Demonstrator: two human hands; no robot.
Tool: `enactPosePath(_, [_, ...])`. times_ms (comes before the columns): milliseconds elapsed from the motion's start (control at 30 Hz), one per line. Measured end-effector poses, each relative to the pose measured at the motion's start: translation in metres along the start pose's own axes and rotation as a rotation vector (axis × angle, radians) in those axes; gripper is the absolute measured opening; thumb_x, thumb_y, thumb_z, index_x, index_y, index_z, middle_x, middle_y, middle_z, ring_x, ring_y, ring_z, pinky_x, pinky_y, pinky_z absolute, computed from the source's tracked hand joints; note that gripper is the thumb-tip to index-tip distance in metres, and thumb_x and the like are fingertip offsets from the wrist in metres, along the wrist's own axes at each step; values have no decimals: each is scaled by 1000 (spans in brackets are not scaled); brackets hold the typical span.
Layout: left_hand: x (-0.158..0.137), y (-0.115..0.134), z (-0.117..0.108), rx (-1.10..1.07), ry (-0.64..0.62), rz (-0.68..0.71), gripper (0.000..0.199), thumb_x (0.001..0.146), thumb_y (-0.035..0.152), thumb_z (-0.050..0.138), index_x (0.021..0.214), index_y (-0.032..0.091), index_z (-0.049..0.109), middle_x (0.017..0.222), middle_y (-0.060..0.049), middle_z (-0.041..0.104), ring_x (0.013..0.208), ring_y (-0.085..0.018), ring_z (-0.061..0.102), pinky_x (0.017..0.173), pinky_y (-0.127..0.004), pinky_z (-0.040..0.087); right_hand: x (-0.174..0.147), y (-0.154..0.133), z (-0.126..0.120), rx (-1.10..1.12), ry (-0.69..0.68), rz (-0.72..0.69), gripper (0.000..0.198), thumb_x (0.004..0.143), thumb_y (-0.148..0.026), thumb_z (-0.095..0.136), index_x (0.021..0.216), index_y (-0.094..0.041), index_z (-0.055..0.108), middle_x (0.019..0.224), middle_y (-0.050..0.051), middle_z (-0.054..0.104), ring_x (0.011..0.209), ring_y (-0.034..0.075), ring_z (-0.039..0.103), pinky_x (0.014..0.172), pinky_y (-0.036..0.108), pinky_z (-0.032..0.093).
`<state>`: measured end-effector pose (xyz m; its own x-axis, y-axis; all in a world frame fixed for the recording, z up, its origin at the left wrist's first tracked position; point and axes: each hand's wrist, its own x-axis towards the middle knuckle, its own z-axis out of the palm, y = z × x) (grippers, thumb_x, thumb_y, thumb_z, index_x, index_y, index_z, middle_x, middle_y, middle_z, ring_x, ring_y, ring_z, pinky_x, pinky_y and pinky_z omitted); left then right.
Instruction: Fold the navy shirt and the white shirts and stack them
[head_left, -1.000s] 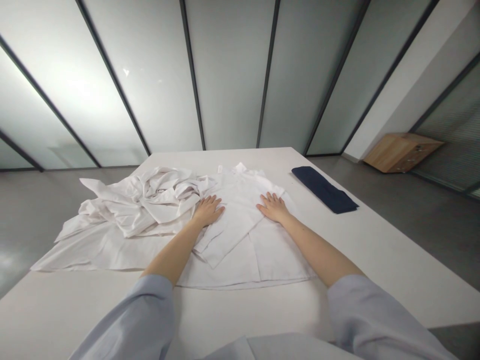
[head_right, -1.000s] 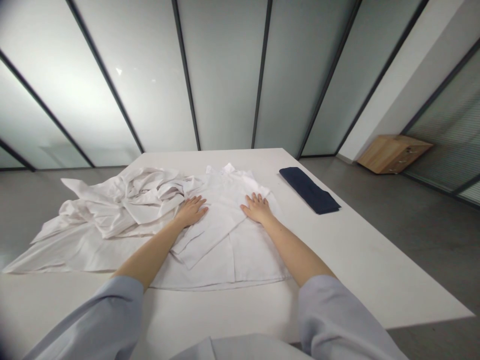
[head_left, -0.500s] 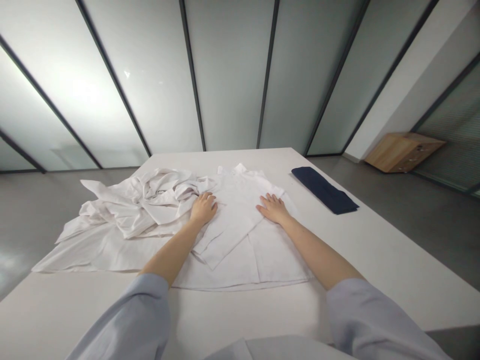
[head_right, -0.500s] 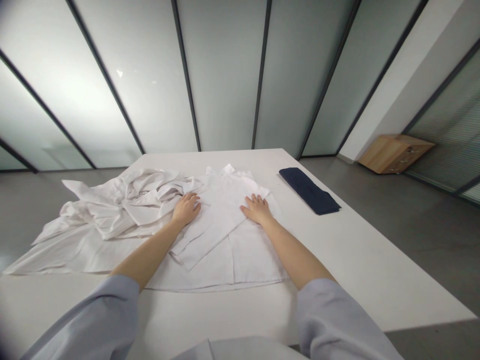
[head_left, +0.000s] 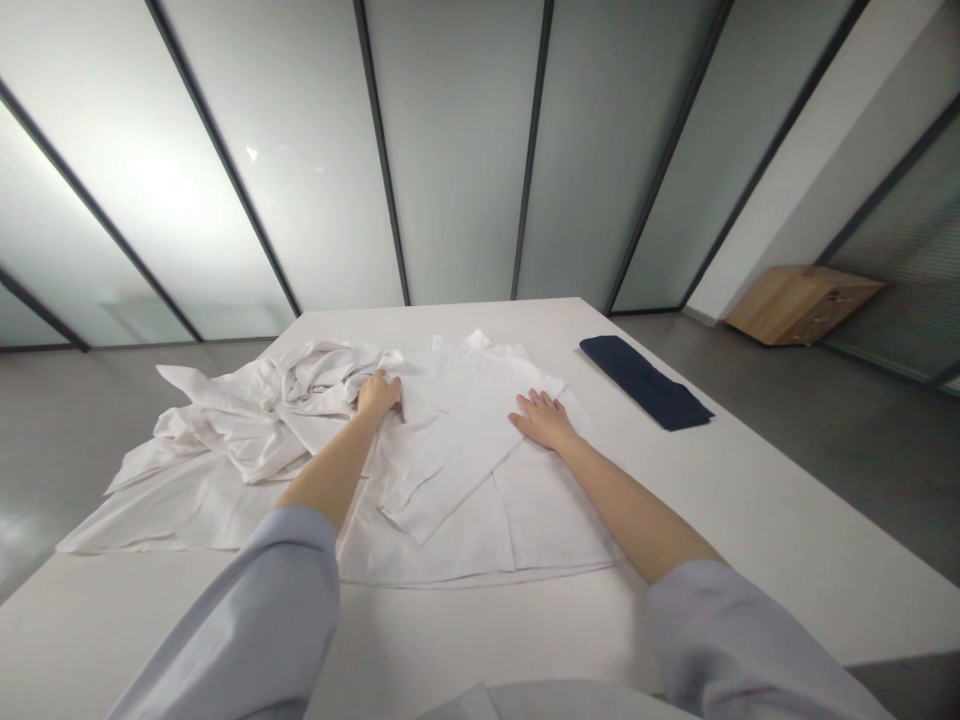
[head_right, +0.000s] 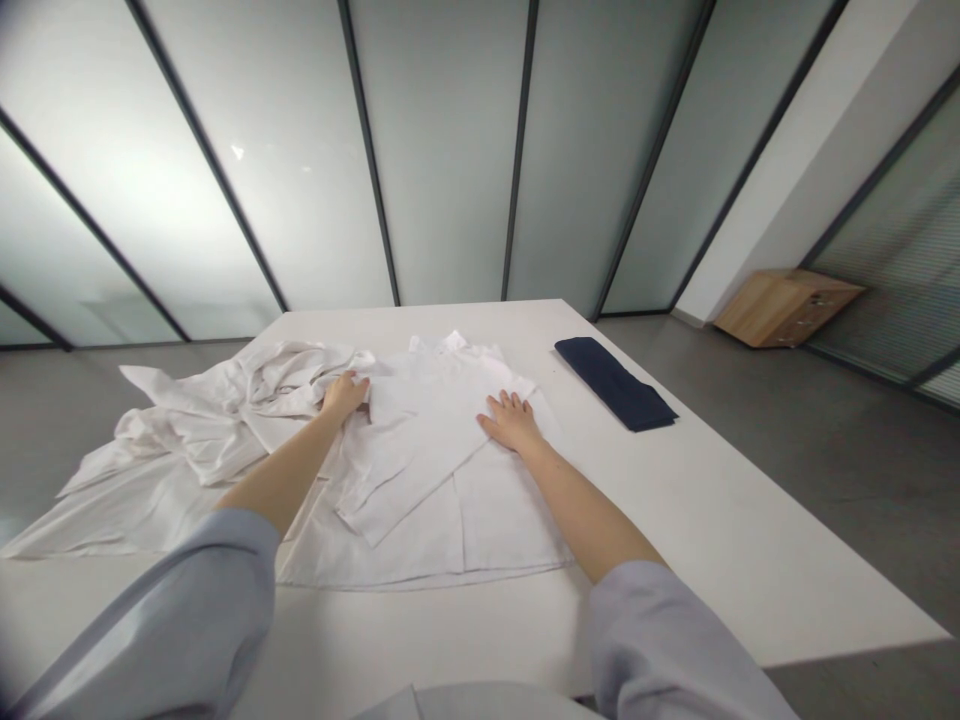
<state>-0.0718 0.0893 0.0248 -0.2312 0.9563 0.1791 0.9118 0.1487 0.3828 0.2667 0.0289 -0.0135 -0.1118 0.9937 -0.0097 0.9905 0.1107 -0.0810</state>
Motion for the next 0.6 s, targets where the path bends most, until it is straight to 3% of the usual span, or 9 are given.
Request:
enactPosePath(200, [9,-9,-14,-245,222,-37,50,81,25,44,128,11,54,95,-10,70,97,-26,64,88,-35,47,0,0,1,-6,5,-4,61,94,-55,30,145,-23,37,154,13,28,140,32,24,110,49,21])
enactPosePath(300, [9,-7,-23,-298,293,-25,53,80,19,41,133,14,48,105,-9,69,100,-23,63,90,-33,46,-1,0,0,-1,9,-16,60,94,-53,29,145,-22,37,154,13,29,140,32,24,110,49,22])
enactPosePath(400, [6,-9,-33,-145,336,52,59,78,13,42,136,19,43,121,-8,64,114,-23,56,98,-37,41,-2,0,-1,1,8,-21,60,94,-53,29,145,-22,37,154,13,29,140,32,24,110,49,22])
enactPosePath(467, [4,-13,-39,64,265,65,53,77,18,48,130,18,51,127,-13,60,121,-30,50,100,-45,38,-2,1,-1,4,6,-19,60,94,-54,30,144,-23,38,154,13,29,140,32,25,110,49,21])
enactPosePath(600, [6,-30,-43,334,-3,-20,39,75,33,56,107,13,65,123,-22,60,118,-40,50,95,-53,40,-1,2,0,7,7,-21,59,94,-54,29,143,-23,38,154,13,29,140,32,24,110,49,20])
